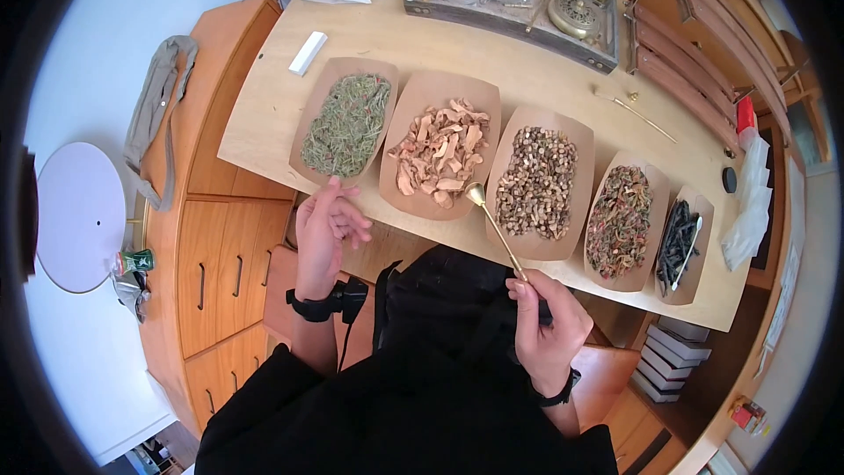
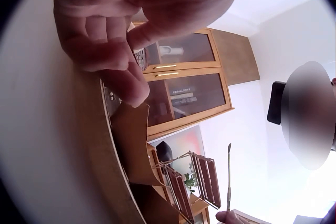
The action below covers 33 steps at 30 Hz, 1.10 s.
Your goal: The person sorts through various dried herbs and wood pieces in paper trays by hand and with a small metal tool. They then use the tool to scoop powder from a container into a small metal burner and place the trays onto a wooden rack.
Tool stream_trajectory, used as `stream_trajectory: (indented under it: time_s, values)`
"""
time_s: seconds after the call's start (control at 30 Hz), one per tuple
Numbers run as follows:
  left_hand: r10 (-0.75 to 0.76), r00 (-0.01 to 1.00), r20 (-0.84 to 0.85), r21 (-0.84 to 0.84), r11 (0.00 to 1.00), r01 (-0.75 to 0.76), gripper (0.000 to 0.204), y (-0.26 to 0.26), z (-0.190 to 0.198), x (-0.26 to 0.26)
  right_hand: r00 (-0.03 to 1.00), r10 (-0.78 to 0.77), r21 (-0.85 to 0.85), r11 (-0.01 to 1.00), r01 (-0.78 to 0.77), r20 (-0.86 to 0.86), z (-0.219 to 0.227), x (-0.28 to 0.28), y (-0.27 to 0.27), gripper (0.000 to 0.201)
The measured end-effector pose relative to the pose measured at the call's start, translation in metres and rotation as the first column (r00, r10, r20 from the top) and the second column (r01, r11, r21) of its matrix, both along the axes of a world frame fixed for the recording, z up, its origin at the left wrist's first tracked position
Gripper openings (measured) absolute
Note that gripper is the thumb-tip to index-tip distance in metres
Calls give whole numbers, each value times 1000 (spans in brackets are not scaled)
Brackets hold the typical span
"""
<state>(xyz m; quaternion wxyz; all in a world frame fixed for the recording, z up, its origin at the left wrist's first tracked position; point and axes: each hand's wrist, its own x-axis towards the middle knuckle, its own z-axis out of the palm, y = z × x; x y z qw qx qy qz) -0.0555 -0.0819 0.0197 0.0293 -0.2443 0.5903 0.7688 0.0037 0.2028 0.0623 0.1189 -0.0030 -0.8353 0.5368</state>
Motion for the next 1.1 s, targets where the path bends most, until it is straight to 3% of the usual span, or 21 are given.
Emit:
stream_trajectory:
  time_s: [0.17,0.23,0.27,0.33,0.43,0.57,0.7,0.8,0.93,1.0,1.03,1.1]
  values:
    - [-13,1000,-14,-8,1000,13,56,3,5,3,999,26,-19,999,-25,32,0,-3,-4,11]
    - [-21,999,-39,-39,999,19,59,-1,0,6,984,3,-185,982,30,180,7,-8,-16,13]
    - [-17,998,-62,-34,999,15,57,-3,-5,7,984,7,-184,983,26,179,7,-11,-22,13]
    - [-11,996,-92,-30,1000,8,55,-4,-10,7,990,117,49,991,-121,81,6,-22,-35,14]
    - [-16,996,-90,-64,998,10,51,-2,-8,6,981,194,159,968,-192,2,15,-43,-68,16]
    - [32,999,-42,48,998,-30,47,-2,-1,2,946,317,266,920,-288,-72,22,-74,-110,23]
    - [1,996,-85,71,997,5,37,-6,-9,1,916,401,307,874,-378,-12,19,-93,-140,33]
    - [34,996,-88,69,997,-28,34,-4,-10,-1,923,371,215,898,-384,100,12,-98,-158,27]
    - [9,995,-104,131,991,4,31,-12,-23,3,925,365,226,897,-380,108,5,-99,-174,27]
    - [160,981,-111,29,987,-158,27,-12,-35,4,897,441,284,861,-423,0,-5,-101,-178,31]
    - [152,984,-93,26,988,-150,25,-13,-35,5,893,444,213,868,-449,77,-1,-101,-178,33]
    - [154,984,-90,62,987,-148,23,-14,-35,6,889,441,246,854,-458,125,7,-101,-178,31]
